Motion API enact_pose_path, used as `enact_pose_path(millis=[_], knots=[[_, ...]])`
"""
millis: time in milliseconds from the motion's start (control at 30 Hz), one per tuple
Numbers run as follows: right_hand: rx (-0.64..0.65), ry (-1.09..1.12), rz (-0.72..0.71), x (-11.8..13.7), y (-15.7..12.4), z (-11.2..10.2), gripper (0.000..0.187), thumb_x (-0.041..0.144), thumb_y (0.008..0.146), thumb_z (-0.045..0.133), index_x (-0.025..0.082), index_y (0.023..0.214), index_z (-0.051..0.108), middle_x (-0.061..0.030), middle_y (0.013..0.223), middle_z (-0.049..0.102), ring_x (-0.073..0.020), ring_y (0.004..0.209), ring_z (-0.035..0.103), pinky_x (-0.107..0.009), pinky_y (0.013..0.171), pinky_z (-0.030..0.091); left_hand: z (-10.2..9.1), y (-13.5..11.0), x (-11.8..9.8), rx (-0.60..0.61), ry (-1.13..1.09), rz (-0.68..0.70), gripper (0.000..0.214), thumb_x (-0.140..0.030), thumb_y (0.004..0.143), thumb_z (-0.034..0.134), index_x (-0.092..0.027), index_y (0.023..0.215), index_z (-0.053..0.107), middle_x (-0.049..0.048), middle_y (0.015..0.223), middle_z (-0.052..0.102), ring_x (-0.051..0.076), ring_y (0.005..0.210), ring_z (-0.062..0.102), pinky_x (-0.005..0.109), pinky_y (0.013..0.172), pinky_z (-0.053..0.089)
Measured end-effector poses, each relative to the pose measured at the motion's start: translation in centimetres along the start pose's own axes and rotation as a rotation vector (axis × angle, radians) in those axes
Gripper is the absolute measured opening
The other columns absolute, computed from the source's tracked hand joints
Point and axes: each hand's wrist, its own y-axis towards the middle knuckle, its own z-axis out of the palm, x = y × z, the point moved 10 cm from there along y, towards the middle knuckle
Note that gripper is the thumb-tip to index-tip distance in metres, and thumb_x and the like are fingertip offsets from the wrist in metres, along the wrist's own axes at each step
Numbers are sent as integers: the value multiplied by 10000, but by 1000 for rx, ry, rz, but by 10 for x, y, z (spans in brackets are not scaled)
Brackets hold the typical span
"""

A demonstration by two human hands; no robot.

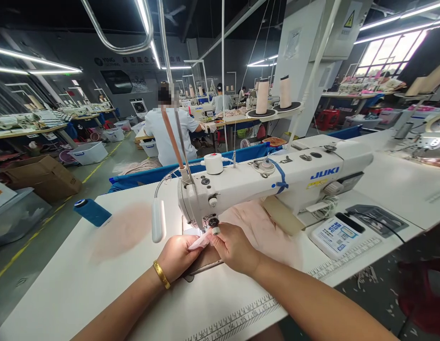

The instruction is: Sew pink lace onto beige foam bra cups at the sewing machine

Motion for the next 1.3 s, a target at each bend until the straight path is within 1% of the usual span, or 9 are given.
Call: enact_pose_path(millis=[133, 267, 367, 500, 667, 900, 1133, 1200, 1300], knots=[[4, -7, 2, -1, 0, 0, 395, 368, 1101, 367, 221, 833, 617, -38, 791, 693, -193, 733, 640, -309, 713, 488, -3, 0, -2, -40, 17, 46, 349, -314, 976, 494, -217, 668, 625, -8, 670, 605, 148, 626, 552, 249, 600, 396], [-4, -8, 33, -4, -1, -2, 382, 382, 1098, 371, 220, 848, 611, -44, 808, 704, -196, 738, 648, -312, 692, 490, -9, -1, -8, -151, 34, 159, 243, -286, 998, 463, -231, 981, 698, 58, 965, 654, 205, 899, 619, 289, 784, 505], [-17, -5, 23, -4, 0, -3, 353, 358, 1092, 380, 218, 864, 609, -49, 820, 711, -196, 740, 652, -311, 686, 496, -6, -1, -5, -150, 8, 188, 250, -260, 1016, 436, -232, 1075, 677, 63, 1006, 658, 204, 932, 634, 296, 820, 534], [-24, -5, 27, -4, 0, -3, 313, 324, 1078, 400, 220, 862, 602, -48, 819, 712, -196, 733, 655, -311, 681, 494, -4, 1, -1, -134, 7, 151, 251, -257, 1012, 450, -227, 972, 695, 63, 969, 664, 203, 920, 641, 286, 792, 541], [-27, 7, 41, -6, 1, -4, 316, 334, 1078, 404, 224, 850, 591, -43, 814, 702, -192, 726, 642, -304, 672, 478, -9, 1, -6, -125, -41, 146, 272, -252, 989, 452, -214, 842, 677, 36, 826, 628, 183, 801, 608, 268, 718, 508], [30, -20, 41, -7, 0, 0, 370, 372, 1094, 358, 216, 845, 583, -41, 795, 673, -191, 725, 613, -311, 682, 461, -7, -2, -14, -29, -76, 161, 207, -138, 829, 462, -199, 637, 512, 0, 701, 511, 146, 663, 501, 242, 638, 418], [77, -31, 53, -11, -2, 4, 370, 378, 1079, 341, 220, 817, 547, -46, 786, 644, -199, 724, 600, -319, 687, 460, -4, -4, -13, 41, -125, 101, 175, -189, 772, 464, -199, 602, 421, -10, 671, 443, 138, 626, 448, 250, 595, 373], [98, -41, 60, -9, -1, 3, 403, 386, 1087, 317, 219, 808, 555, -53, 803, 650, -204, 741, 608, -327, 704, 470, -3, -5, -11, 48, -121, 77, 175, -208, 768, 472, -199, 601, 421, -7, 685, 453, 138, 626, 444, 252, 588, 371], [155, -37, 53, -5, 1, 5, 427, 409, 1101, 301, 210, 882, 609, -65, 867, 683, -216, 795, 631, -342, 753, 491, -4, -4, -8, 25, -133, 45, 191, -255, 789, 485, -198, 610, 451, -1, 715, 472, 145, 655, 459, 253, 599, 379]])
